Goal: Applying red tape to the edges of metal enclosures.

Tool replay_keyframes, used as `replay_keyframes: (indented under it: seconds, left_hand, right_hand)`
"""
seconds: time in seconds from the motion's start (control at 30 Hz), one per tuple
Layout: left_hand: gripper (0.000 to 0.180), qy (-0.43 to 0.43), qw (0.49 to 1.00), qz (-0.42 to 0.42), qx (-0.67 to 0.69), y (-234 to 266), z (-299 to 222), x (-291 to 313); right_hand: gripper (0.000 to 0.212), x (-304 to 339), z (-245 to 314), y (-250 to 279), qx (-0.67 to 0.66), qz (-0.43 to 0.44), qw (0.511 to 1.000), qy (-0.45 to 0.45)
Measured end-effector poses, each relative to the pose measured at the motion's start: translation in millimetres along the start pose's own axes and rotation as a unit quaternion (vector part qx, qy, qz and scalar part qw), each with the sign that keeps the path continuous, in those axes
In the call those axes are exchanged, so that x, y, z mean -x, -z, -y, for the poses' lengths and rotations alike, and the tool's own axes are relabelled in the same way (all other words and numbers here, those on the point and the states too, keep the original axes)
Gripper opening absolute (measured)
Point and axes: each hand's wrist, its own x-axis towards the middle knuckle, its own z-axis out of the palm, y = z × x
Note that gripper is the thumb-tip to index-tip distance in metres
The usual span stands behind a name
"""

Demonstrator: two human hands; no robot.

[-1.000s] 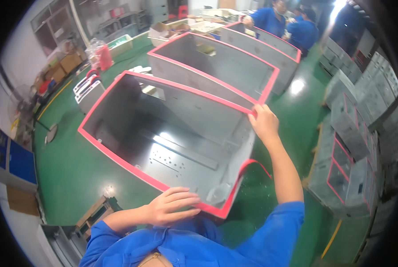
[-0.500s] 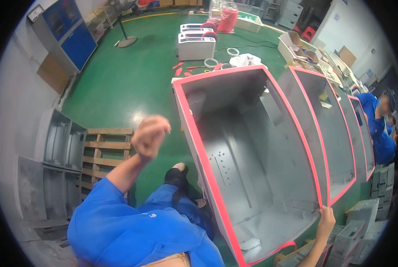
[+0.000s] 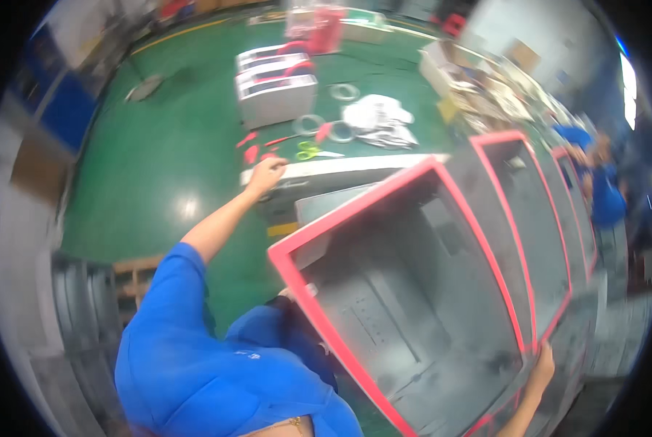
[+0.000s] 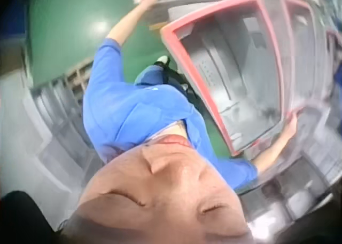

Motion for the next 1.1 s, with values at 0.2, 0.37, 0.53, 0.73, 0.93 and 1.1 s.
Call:
replay_keyframes:
  seconds: [0.2,0.37,0.53,0.73,0.93,1.1]
  left_hand:
    - [0.032,-0.139,0.967,0.115,-0.182,-51,69,-81]
    - [0.029,-0.069,0.935,0.185,-0.294,-91,85,-109]
    - [0.023,-0.004,0.911,0.215,-0.351,-93,77,-120]
    - [0.032,-0.105,0.899,0.209,-0.37,-86,83,-117]
    - [0.014,-0.163,0.904,0.158,-0.362,-57,77,-118]
    - [0.023,-0.138,0.953,-0.046,-0.267,18,2,-175]
  right_hand:
    - [0.01,-12,48,2,-0.07,-0.041,0.995,-0.064]
    - [0.011,9,57,-2,-0.218,-0.063,0.945,-0.235]
    - [0.014,16,70,-13,-0.293,-0.124,0.914,-0.25]
    - [0.013,4,59,-32,-0.352,-0.22,0.875,-0.248]
    - [0.015,-13,53,-45,-0.368,-0.244,0.856,-0.271]
    - [0.014,-8,59,-36,-0.228,-0.249,0.914,-0.227]
